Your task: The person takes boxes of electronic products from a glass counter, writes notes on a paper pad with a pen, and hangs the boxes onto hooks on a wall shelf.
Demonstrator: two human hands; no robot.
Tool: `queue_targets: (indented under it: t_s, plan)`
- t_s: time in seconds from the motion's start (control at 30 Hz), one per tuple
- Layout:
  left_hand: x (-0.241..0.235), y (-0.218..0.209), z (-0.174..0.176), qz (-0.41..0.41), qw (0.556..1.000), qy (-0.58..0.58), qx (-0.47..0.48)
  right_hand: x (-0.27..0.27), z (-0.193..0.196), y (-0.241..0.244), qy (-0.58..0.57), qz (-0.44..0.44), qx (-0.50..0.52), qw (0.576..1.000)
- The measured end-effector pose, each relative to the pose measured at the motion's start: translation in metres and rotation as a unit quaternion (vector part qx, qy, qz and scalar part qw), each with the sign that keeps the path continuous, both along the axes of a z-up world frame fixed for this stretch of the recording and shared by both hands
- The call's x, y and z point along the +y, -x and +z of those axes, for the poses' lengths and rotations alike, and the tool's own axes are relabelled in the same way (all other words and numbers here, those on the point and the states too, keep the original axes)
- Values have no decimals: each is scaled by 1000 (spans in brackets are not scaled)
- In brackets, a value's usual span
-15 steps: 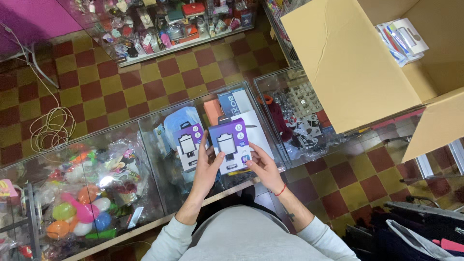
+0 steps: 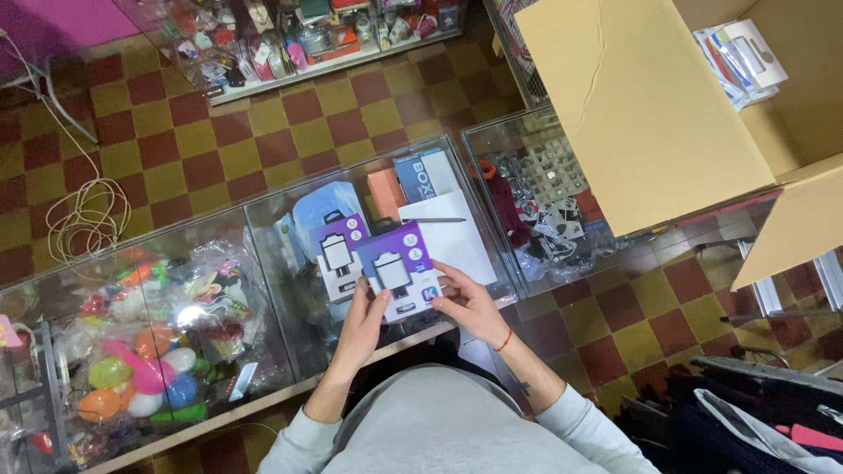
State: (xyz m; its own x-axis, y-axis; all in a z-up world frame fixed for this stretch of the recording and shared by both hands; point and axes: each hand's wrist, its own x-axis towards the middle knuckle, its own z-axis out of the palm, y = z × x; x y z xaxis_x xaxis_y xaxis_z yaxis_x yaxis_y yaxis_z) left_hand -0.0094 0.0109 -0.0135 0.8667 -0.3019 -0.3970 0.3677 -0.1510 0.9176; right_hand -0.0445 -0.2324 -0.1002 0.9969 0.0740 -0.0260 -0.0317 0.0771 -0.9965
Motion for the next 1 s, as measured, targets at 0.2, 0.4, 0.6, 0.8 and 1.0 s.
queue_targets:
  t_s: [0.2,0.4,0.6,0.8,1.0]
  plan:
    - [5,4,-8,68,997,-21,-11,4,14,-7,22,40,7,999]
    - [13,7,-10,117,993,-3,-35,-74,-24,-72,262,-113,-101,953]
    - [7,12,-14,145,989,-2,-12,-80,-11,-103,439,-118,-183,871]
    - [20,10,-67,161,982,97,-14,-73,-34,-125,589,-77,-224,773]
    - [24,8,-62,148,985,93,-4,-74,-56,-127,605,-77,-215,763]
